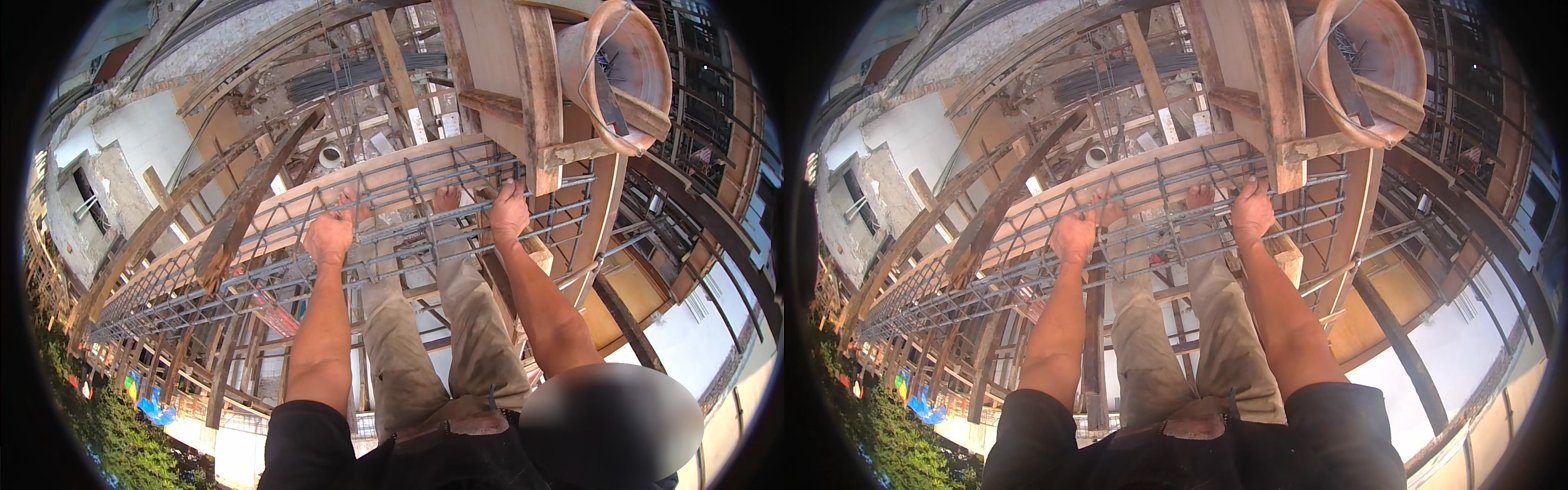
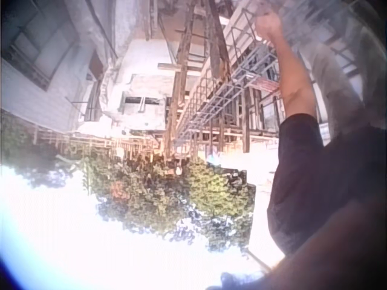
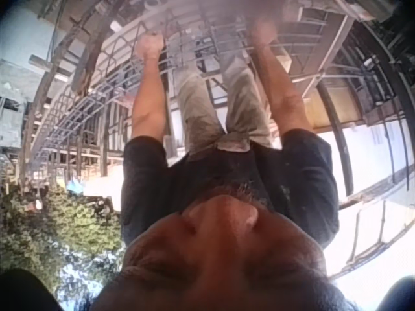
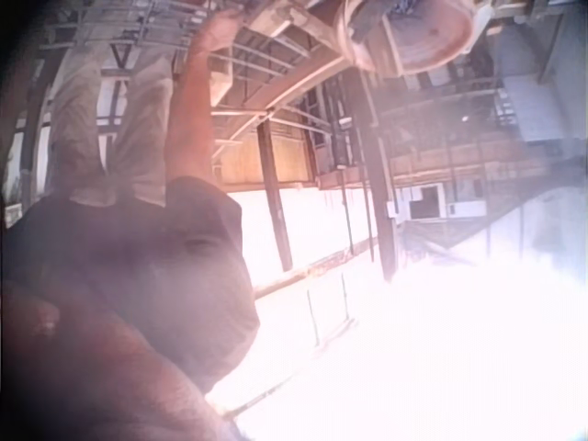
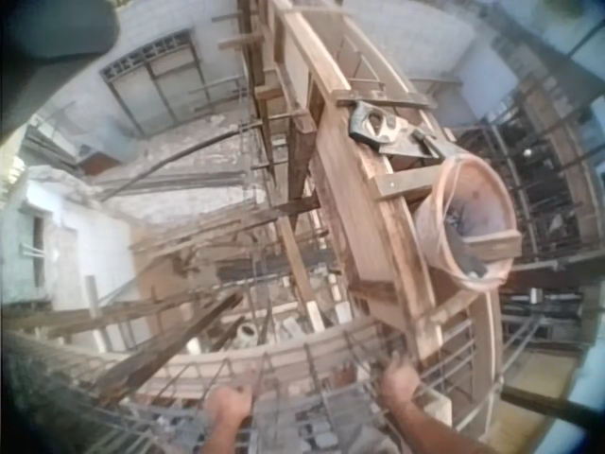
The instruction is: The person constructs a wooden form for a concrete beam by positioning a wooden support and securing it with nails using a hammer.
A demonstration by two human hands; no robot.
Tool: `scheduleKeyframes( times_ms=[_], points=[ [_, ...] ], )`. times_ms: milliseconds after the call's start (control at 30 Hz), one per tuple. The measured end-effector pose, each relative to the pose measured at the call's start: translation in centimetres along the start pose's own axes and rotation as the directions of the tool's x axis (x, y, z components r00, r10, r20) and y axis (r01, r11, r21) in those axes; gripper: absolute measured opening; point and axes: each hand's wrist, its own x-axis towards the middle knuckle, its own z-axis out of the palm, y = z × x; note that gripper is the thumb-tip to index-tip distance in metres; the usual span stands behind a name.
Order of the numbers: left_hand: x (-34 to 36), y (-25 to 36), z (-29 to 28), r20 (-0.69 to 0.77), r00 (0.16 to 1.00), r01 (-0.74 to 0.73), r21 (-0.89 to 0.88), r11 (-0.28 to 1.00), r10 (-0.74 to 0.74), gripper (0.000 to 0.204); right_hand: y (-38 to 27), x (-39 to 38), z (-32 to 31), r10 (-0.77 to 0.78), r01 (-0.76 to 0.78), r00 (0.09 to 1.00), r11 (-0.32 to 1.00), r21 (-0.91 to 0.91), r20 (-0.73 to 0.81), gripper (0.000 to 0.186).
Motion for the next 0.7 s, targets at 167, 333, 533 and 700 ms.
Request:
scheduleKeyframes(
  times_ms=[167,333,533,700],
  points=[
    [-0.13,-0.15,0.02,-0.026,1.000,-0.009,-0.026,1.000,0.008,0.057,0.03,-0.09,-0.04,-0.006,0.006,1.000,1.000,0.008,0.009,0.050],
    [-0.09,-0.19,-0.01,-0.007,1.000,0.002,-0.015,1.000,-0.002,0.056,-0.10,-0.20,-0.06,0.000,0.000,1.000,1.000,-0.001,0.001,0.050],
    [-0.19,0.05,-0.05,-0.019,1.000,0.012,-0.027,1.000,-0.013,0.056,0.43,0.02,0.28,-0.017,0.017,1.000,1.000,0.011,0.004,0.050],
    [0.13,-0.28,0.72,-0.074,0.997,-0.025,-0.018,1.000,0.024,0.056,0.28,0.01,0.22,-0.003,0.003,1.000,1.000,0.009,-0.001,0.051]
  ],
)
